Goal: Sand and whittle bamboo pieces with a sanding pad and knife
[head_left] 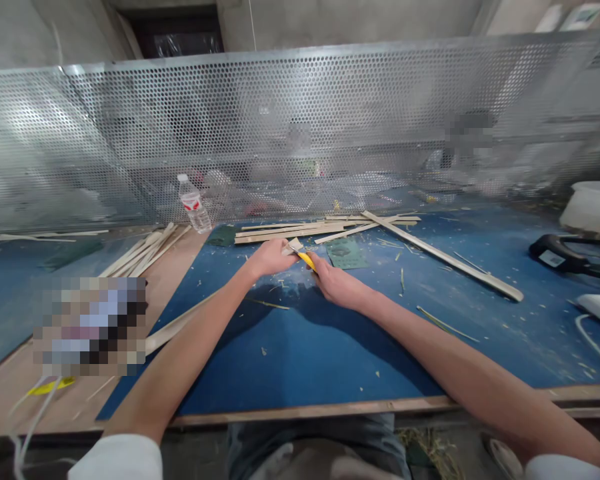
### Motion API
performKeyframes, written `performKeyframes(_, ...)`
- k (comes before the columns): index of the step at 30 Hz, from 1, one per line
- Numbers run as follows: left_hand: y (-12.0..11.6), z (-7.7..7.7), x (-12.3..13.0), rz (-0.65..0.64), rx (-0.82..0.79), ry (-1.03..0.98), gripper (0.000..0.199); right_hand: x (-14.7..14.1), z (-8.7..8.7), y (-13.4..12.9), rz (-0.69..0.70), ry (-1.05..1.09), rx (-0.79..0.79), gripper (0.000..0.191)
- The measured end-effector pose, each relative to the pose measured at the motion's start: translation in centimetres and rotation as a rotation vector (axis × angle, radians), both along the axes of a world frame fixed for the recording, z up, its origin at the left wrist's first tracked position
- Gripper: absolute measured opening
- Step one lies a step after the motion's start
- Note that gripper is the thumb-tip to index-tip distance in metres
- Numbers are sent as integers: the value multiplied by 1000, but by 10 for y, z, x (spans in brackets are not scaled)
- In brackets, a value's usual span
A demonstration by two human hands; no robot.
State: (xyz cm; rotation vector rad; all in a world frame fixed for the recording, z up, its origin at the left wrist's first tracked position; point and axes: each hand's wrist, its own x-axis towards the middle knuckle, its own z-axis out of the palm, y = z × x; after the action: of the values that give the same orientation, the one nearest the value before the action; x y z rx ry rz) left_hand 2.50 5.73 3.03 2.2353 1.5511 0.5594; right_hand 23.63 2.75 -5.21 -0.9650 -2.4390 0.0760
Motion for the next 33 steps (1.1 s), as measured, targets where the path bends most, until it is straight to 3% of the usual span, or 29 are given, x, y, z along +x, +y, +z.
performKeyframes(7,1,1,-3,-142,-3,-128,22,3,3,1,-20,31,28,59)
performKeyframes(14,0,4,-6,-84,-74,-54,33,4,10,-4,-62,52,-10,56)
performKeyframes(20,-4,4,-6,-134,-147,-144,45,5,14,-4,-135,110,-24,47)
performKeyframes(33,-8,12,-5,-153,-132,-118,47,7,15,-3,-89,98,-28,36)
